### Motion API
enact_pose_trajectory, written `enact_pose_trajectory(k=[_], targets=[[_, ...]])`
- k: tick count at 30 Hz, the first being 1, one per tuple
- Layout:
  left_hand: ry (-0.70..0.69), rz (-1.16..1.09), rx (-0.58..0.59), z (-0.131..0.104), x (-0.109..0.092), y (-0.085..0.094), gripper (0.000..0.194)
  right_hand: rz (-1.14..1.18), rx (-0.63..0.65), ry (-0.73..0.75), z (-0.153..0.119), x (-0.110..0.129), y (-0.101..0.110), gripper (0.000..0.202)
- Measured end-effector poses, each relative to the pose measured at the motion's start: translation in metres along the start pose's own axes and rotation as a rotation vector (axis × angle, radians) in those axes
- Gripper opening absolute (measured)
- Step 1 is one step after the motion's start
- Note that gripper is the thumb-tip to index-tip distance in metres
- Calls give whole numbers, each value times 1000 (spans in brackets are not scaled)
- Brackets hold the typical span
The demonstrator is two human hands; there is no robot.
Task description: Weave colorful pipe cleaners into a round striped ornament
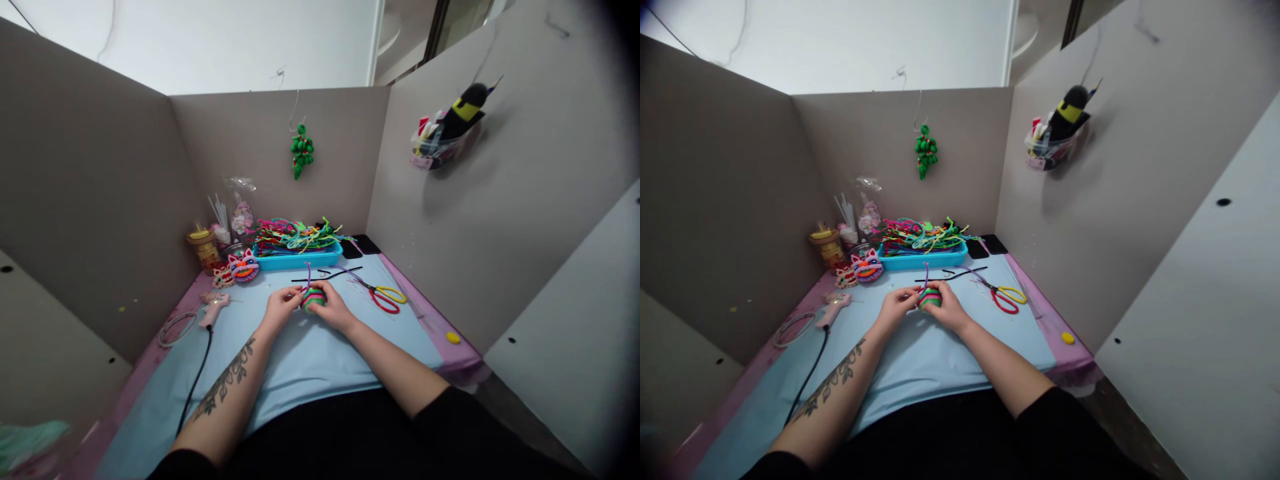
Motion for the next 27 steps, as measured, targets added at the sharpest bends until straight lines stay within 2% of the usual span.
enact_pose_trajectory(k=[7,15,21,27], targets=[[-34,-27,16,2,2,-4,27,1,21,-5,-1,1,-5,46],[-102,1,18,0,-9,-3,24,107,102,-71,-1,-7,-10,53],[-41,7,70,-4,-7,-9,34,39,98,-27,2,-10,-8,37],[-128,91,45,-5,-7,-11,32,138,53,-116,6,-23,-5,25]])
Point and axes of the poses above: each hand's wrist, its own z-axis towards the middle knuckle, its own y-axis out of the back of the hand, x = y × z, the point moved 10 cm from there along z, towards the middle knuckle, and after that the axes turned 3 degrees about y, right-handed, at the moved point
